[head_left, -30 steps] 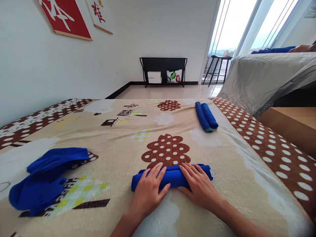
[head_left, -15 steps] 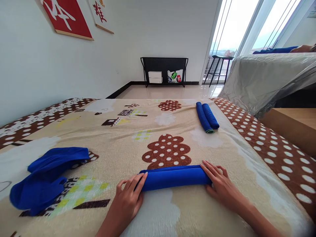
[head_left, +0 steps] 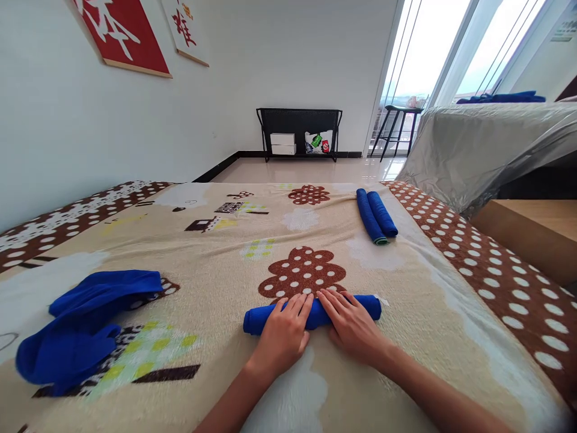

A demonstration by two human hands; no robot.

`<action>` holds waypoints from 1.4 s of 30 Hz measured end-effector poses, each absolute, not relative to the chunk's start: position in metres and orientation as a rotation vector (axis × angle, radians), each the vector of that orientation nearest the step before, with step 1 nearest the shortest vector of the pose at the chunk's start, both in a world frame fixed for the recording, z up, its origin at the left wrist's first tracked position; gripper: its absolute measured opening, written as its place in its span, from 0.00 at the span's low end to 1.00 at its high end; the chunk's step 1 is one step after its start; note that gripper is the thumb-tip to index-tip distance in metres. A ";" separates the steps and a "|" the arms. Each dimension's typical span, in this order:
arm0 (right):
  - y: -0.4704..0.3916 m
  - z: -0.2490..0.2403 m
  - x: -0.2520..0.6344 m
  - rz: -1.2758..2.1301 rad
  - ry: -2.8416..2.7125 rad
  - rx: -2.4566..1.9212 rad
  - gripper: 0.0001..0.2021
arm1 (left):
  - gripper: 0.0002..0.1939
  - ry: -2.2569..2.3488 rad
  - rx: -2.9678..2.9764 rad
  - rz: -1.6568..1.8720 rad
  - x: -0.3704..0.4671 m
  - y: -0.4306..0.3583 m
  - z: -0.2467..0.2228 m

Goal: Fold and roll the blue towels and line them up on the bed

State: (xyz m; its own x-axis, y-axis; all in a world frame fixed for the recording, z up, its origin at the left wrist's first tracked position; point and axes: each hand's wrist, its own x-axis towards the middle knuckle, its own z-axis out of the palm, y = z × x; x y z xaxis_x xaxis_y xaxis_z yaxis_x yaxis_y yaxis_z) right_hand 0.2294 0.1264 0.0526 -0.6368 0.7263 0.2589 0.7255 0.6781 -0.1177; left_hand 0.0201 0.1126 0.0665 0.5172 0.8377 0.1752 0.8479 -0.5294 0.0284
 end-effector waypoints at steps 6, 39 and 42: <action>0.136 0.041 0.290 -0.068 -2.657 -1.069 0.33 | 0.33 -1.311 -2.665 -0.229 -0.056 0.115 0.050; 0.131 0.348 0.276 0.122 -2.755 -0.768 0.13 | 0.15 -2.082 -3.081 -0.788 0.009 0.050 0.075; 0.120 0.363 0.255 0.060 -2.826 -0.642 0.11 | 0.18 -2.041 -3.041 -0.800 0.036 0.046 0.063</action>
State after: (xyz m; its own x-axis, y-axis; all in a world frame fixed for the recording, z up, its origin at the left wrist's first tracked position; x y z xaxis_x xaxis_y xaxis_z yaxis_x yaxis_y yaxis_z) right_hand 0.2549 0.1201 0.3632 -0.8739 0.4304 0.2259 0.4204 0.9025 -0.0930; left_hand 0.0365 0.0458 0.0626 0.3771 0.9262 0.0044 0.6827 -0.2812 0.6744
